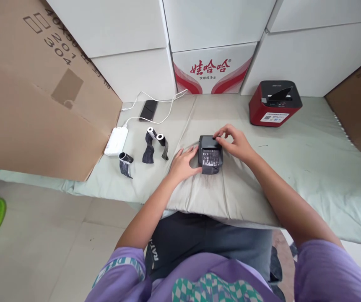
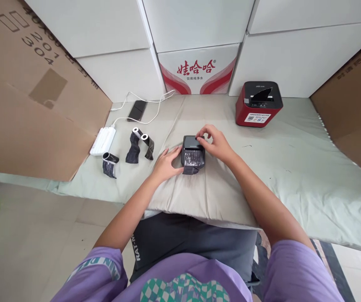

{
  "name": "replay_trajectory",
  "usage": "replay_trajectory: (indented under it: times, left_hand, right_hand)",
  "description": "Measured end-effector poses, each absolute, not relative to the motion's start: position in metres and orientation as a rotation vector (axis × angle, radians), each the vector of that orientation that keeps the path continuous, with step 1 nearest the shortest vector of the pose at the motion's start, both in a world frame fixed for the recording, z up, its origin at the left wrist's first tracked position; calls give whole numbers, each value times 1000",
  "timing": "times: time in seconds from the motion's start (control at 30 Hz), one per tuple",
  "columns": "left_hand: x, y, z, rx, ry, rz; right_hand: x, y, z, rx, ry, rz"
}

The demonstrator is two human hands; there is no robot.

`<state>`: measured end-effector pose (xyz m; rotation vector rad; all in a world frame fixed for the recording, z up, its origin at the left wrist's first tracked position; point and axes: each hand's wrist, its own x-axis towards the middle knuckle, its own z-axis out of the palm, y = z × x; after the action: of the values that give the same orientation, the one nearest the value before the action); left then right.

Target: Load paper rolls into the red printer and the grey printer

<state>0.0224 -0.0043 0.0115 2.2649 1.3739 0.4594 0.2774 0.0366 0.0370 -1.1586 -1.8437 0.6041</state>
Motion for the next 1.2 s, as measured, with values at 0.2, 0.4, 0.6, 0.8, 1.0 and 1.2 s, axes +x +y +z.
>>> replay_trajectory:
  times: [0.2, 0.4, 0.6, 0.8, 1.0, 1.2]
  left_hand:
    - [22, -5, 12, 2281, 1385, 437]
    - [22, -5, 11, 2288, 1383, 406]
    - [21, -6, 12, 2282, 1374, 424]
    - [22, -7, 11, 2238, 1366, 481]
    - [22, -8, 10, 2282, 1343, 546]
    - [78, -16, 32, 2383, 1182, 624]
  right_hand:
    - [286, 39, 29, -1280, -1899, 993]
    - [289, 42, 36, -1253, -1939, 1186]
    - [288, 41, 41, -1224, -1983, 1220]
    - [285, 40, 16, -1226, -1878, 1095]
    - [272, 30, 12, -1254, -1821, 821]
    - [324, 1, 43, -1343, -1683, 718]
